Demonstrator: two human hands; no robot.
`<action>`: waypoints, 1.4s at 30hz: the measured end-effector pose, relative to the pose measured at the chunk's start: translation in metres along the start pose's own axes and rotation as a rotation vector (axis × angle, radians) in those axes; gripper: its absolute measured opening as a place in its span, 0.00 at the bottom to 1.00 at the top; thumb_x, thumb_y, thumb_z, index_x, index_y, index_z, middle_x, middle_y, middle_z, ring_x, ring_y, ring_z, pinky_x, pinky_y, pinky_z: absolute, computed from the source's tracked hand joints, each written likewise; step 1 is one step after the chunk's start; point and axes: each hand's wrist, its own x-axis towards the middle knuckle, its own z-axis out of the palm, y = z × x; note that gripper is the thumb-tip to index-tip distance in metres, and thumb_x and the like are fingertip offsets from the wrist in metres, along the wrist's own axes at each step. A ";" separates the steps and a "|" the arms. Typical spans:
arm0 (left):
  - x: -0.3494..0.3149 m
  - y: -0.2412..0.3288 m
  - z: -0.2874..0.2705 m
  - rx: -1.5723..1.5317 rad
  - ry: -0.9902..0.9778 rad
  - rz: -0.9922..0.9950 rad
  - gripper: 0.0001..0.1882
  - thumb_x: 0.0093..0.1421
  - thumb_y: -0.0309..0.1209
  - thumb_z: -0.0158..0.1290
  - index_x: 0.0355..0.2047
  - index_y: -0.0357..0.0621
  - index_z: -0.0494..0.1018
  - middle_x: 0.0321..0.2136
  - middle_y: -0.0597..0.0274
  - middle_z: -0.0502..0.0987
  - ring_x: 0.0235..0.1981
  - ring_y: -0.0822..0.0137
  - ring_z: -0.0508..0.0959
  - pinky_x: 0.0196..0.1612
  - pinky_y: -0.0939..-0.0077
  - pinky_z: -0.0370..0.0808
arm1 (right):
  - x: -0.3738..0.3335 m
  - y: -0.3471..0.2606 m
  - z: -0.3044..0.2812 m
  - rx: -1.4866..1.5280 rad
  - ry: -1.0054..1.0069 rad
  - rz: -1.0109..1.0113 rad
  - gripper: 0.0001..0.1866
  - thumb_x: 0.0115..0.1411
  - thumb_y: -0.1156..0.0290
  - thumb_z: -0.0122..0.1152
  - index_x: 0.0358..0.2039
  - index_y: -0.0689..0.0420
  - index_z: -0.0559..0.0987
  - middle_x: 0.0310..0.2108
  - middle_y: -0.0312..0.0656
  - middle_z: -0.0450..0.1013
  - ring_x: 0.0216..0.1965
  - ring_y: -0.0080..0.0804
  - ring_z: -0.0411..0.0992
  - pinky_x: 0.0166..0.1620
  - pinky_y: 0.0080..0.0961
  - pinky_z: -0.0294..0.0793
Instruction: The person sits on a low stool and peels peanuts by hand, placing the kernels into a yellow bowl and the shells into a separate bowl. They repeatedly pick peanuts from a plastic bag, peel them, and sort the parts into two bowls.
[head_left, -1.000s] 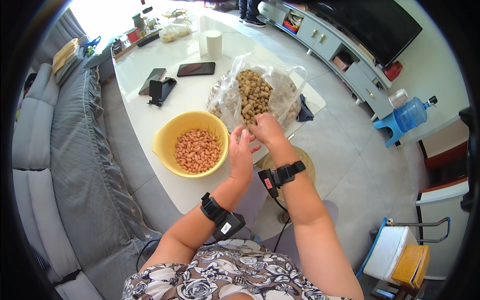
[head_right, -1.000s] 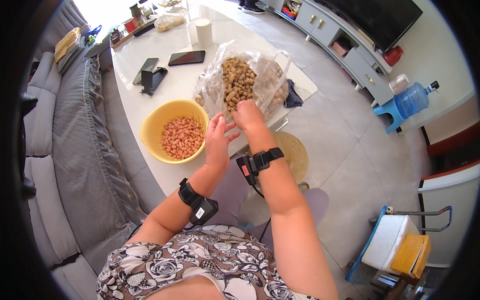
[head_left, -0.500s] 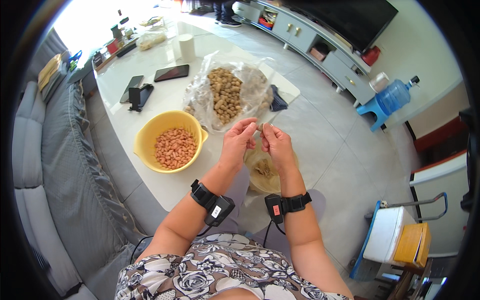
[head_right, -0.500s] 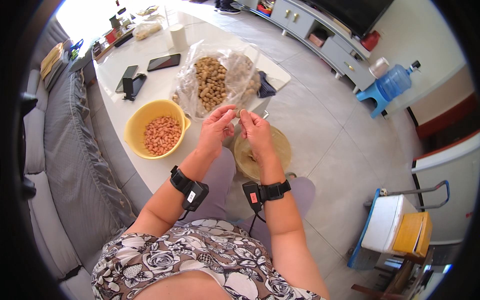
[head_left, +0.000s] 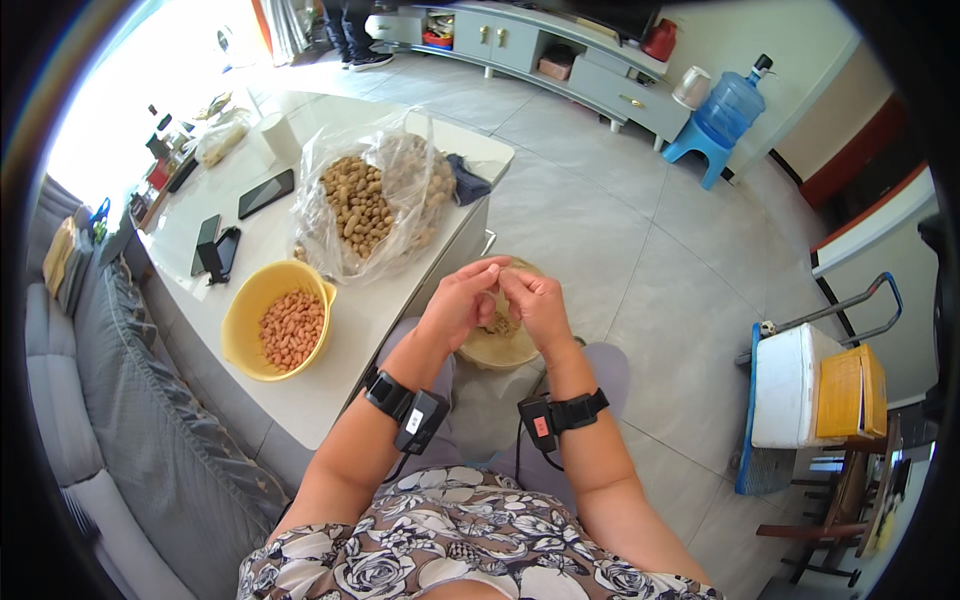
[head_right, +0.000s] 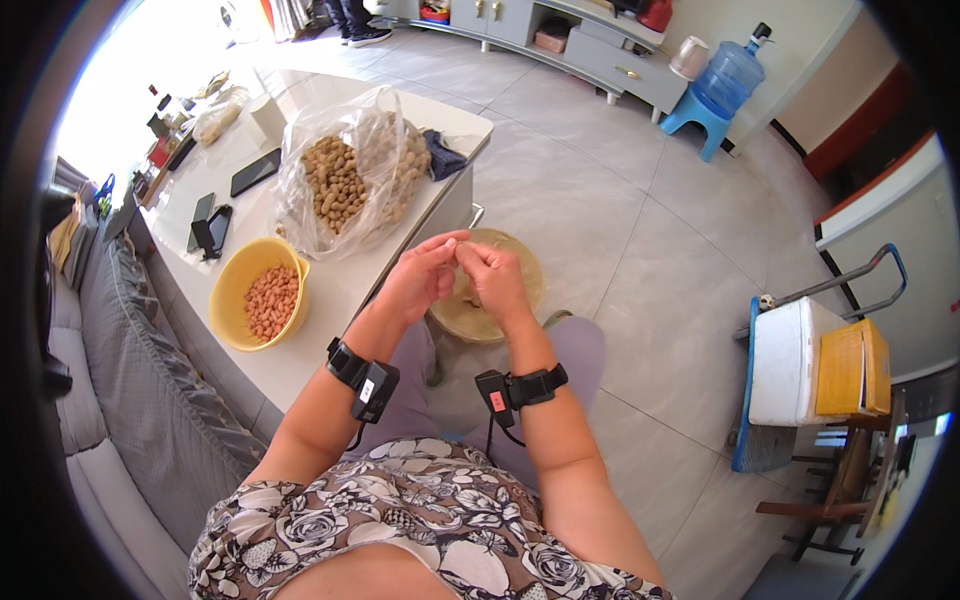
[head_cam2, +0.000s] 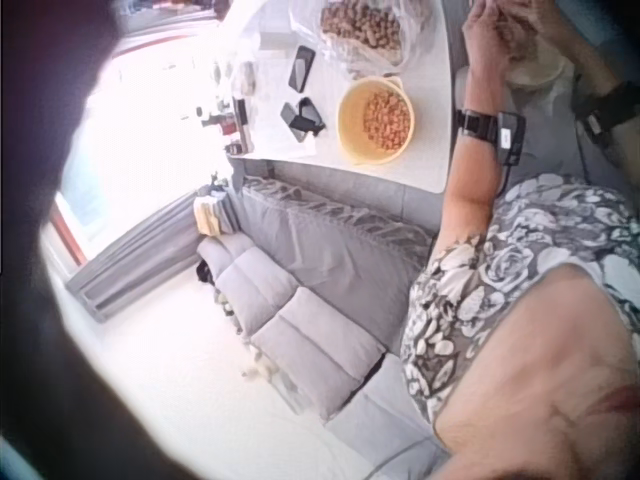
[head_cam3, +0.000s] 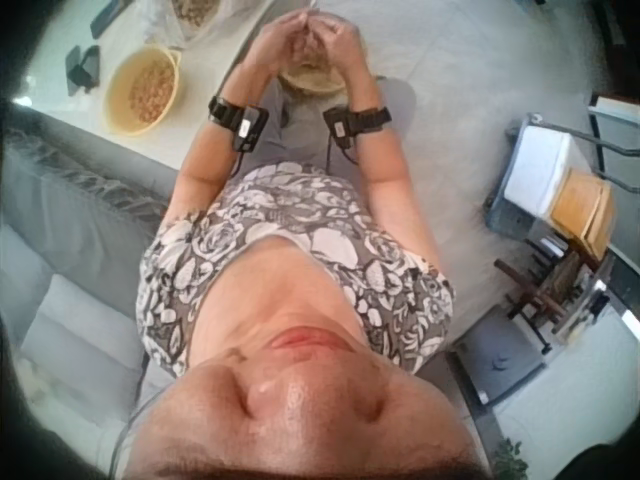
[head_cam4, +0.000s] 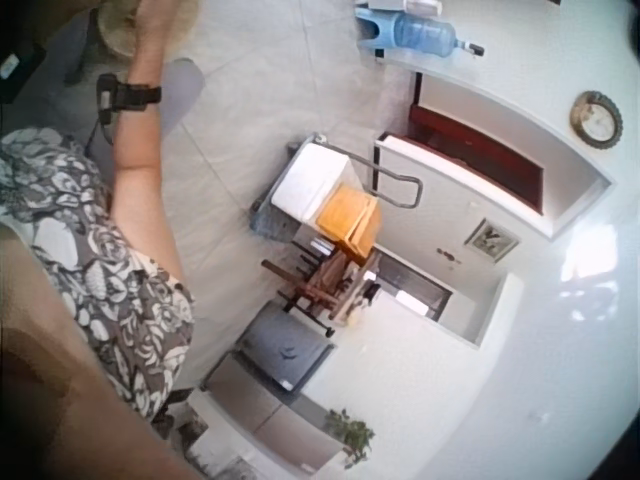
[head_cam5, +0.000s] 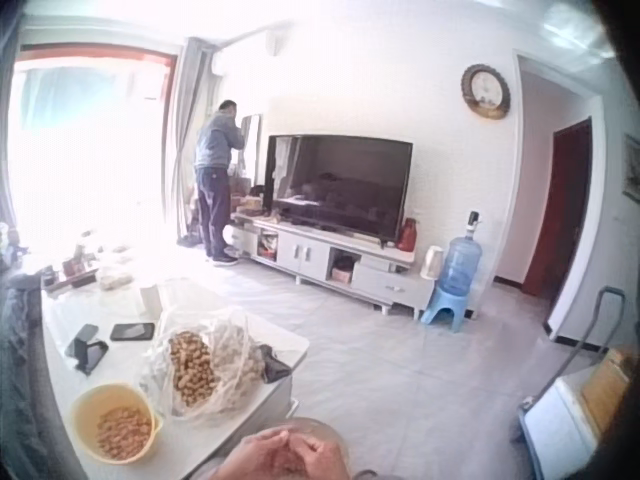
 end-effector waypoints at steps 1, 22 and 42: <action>0.001 -0.003 0.002 0.025 0.012 0.001 0.15 0.62 0.36 0.47 0.44 0.41 0.71 0.23 0.70 0.70 0.18 0.79 0.66 0.21 0.83 0.64 | 0.000 0.003 -0.003 -0.024 -0.003 -0.049 0.13 0.59 0.66 0.54 0.23 0.62 0.78 0.18 0.31 0.69 0.18 0.15 0.62 0.21 0.14 0.59; 0.022 -0.077 0.003 0.011 0.295 -0.001 0.11 0.61 0.33 0.46 0.33 0.38 0.73 0.12 0.70 0.62 0.10 0.77 0.57 0.14 0.81 0.54 | -0.006 0.063 -0.010 -0.032 0.137 0.081 0.16 0.57 0.70 0.51 0.15 0.64 0.75 0.13 0.39 0.69 0.14 0.23 0.67 0.19 0.19 0.64; 0.036 -0.070 -0.020 -0.284 0.043 -0.298 0.09 0.60 0.36 0.49 0.28 0.44 0.70 0.21 0.70 0.70 0.21 0.76 0.68 0.27 0.81 0.71 | -0.003 0.059 -0.032 -0.474 0.140 -0.205 0.10 0.55 0.69 0.55 0.25 0.64 0.76 0.28 0.45 0.71 0.28 0.34 0.71 0.31 0.27 0.68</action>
